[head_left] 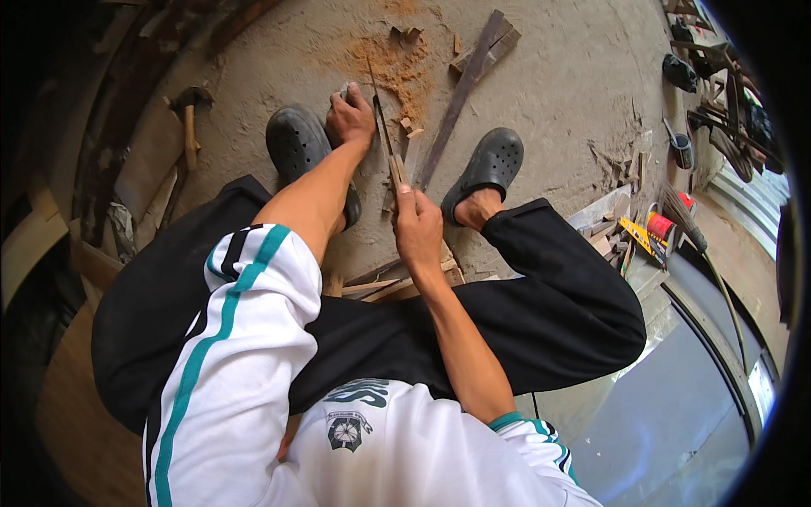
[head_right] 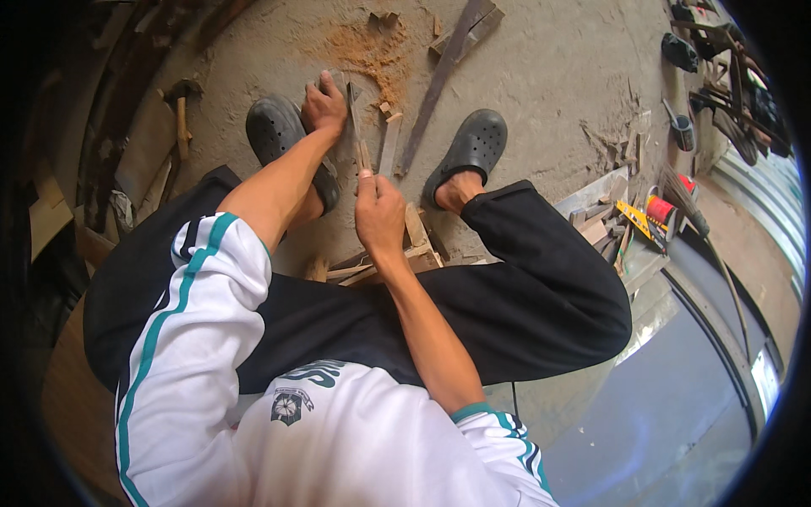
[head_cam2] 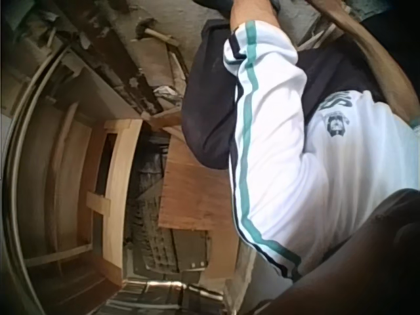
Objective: The person sits on the floor and uses a hand saw to cut a small piece of wood held between their feet. They repeatedly saw back and forth, generating sawdust, and adjust the wood's position as needed.
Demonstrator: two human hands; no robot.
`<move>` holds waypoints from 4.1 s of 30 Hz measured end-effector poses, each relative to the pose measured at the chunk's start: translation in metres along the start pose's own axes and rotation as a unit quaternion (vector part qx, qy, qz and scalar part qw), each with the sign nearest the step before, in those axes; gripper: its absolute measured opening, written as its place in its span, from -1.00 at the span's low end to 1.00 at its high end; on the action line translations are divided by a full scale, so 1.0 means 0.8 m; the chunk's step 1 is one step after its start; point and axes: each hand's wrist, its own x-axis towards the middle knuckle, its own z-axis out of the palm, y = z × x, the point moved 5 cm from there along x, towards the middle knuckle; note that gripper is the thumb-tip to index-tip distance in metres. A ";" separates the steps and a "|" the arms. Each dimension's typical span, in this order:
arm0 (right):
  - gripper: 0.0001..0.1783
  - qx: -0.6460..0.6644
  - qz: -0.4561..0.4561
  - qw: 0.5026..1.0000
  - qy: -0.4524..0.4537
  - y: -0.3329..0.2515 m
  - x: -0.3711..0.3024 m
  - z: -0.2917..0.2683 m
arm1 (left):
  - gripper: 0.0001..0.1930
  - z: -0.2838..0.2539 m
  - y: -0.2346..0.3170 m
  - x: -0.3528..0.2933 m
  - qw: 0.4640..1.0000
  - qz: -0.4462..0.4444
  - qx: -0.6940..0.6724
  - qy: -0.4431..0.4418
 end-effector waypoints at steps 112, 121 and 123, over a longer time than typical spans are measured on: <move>-0.52 -0.028 -0.010 0.996 -0.080 -0.035 0.016 -0.010 | -0.47 -0.010 0.000 0.005 0.997 -0.044 0.017 0.054; -0.51 0.002 0.034 0.995 -0.092 -0.047 -0.075 -0.077 | -0.43 -0.015 0.010 0.004 0.998 -0.043 0.007 0.052; -0.50 -0.016 -0.021 0.997 -0.069 -0.030 -0.030 -0.052 | -0.43 -0.012 0.009 0.003 0.998 -0.049 0.008 0.043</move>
